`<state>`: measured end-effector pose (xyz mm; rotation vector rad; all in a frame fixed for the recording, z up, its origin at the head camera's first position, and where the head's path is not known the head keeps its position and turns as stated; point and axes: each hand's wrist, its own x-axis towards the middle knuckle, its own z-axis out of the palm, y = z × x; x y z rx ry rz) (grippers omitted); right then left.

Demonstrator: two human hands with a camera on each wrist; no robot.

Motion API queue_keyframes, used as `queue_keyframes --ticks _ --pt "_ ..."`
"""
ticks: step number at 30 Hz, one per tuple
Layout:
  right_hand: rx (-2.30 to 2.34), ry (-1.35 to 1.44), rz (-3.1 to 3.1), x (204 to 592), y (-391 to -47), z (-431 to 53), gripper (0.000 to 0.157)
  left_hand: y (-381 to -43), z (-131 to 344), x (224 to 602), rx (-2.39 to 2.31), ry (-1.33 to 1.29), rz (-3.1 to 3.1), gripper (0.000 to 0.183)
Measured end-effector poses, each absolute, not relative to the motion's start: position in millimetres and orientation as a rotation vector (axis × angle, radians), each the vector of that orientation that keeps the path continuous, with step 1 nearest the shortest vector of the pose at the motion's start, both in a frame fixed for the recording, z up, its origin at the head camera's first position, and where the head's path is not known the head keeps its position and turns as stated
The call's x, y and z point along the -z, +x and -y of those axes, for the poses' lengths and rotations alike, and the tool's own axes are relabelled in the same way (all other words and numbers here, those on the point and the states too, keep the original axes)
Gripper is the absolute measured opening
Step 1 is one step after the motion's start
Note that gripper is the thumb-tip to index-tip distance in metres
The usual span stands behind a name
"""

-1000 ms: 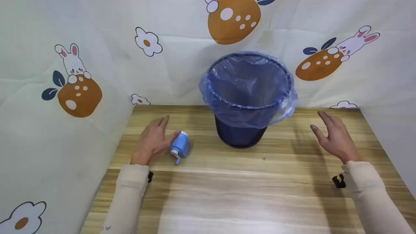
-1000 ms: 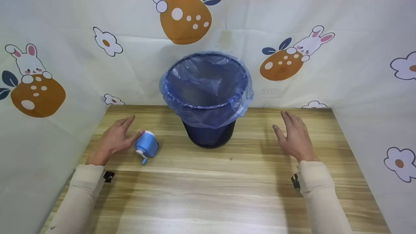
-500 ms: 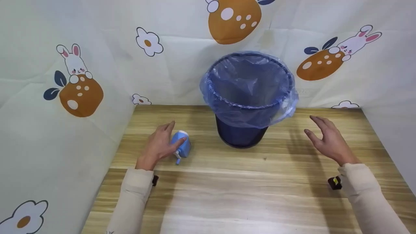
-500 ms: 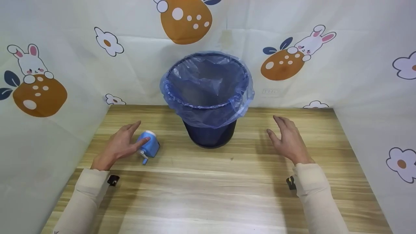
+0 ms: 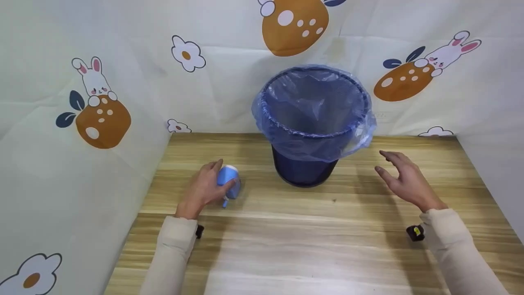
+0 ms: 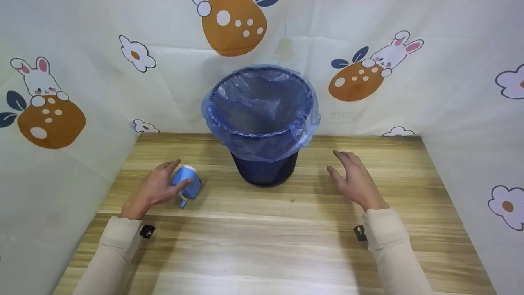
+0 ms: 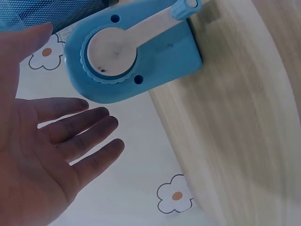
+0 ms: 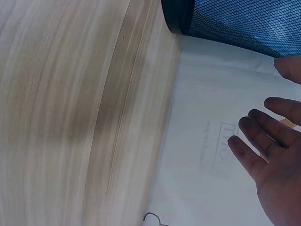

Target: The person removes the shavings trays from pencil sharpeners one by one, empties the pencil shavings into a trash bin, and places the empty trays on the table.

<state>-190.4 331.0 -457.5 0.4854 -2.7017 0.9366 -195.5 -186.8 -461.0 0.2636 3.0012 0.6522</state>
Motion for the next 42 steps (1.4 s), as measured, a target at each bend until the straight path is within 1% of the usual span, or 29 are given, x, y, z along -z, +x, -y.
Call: queue_keyframes --ticks 10,22,33,42 --pt "-0.941 0.527 2.705 464 -191 -327 0.047 -196 183 470 -0.680 0.207 -2.965 0.088" --pt "-0.955 0.579 2.715 469 -189 -320 0.042 -197 176 477 -0.646 0.130 -2.911 0.098" --pt "-0.962 0.579 2.774 472 -187 -315 0.042 -197 169 477 -0.655 0.065 -2.937 0.093" --pt "-0.998 0.592 2.818 479 -183 -312 0.039 -195 166 481 -0.699 0.053 -2.947 0.094"
